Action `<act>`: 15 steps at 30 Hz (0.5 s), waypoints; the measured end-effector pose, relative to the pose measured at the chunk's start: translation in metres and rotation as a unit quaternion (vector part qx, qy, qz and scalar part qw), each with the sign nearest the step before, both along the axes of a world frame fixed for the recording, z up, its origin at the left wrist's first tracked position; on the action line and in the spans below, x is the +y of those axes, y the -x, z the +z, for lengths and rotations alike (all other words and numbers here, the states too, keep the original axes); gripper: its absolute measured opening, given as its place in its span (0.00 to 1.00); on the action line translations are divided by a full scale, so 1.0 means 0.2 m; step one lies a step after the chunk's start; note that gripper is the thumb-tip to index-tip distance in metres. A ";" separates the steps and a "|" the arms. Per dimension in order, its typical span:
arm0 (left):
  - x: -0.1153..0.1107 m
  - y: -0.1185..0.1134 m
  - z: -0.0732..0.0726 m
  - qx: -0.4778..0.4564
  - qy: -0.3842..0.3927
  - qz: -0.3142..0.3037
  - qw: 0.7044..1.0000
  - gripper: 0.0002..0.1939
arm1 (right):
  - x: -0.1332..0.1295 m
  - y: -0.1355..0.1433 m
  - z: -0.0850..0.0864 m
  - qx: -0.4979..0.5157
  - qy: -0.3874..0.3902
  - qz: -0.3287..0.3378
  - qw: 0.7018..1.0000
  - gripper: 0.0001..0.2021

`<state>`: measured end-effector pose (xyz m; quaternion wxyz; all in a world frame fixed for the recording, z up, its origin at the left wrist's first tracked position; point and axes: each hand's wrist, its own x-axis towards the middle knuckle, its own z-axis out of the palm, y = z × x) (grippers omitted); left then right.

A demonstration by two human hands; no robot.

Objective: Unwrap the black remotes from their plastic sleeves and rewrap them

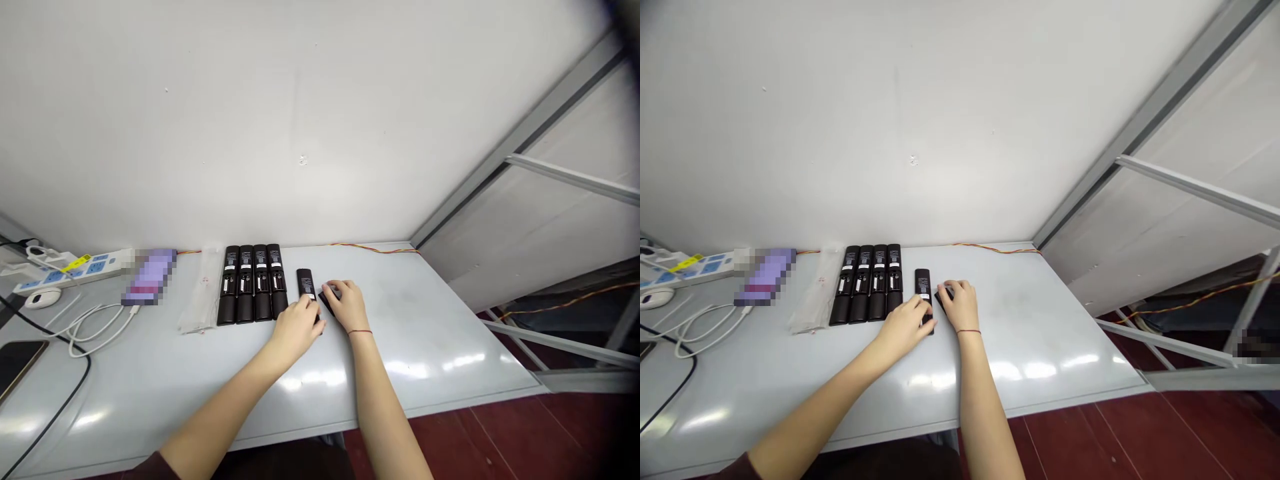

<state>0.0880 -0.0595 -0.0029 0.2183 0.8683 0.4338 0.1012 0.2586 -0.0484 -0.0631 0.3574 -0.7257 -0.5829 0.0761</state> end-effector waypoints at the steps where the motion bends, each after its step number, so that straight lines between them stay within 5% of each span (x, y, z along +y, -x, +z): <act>1: -0.02 0.02 -0.01 -0.001 0.007 -0.031 1.000 0.10 | 0.00 0.00 0.00 -0.004 0.002 0.000 1.000 0.16; 5: -0.08 0.05 -0.04 0.028 -0.017 -0.073 0.997 0.07 | 0.00 0.00 0.01 -0.014 0.015 0.009 1.000 0.16; 15: 0.00 0.02 -0.07 0.044 -0.105 -0.026 0.993 0.09 | -0.04 0.04 0.05 -0.023 0.020 0.026 0.999 0.16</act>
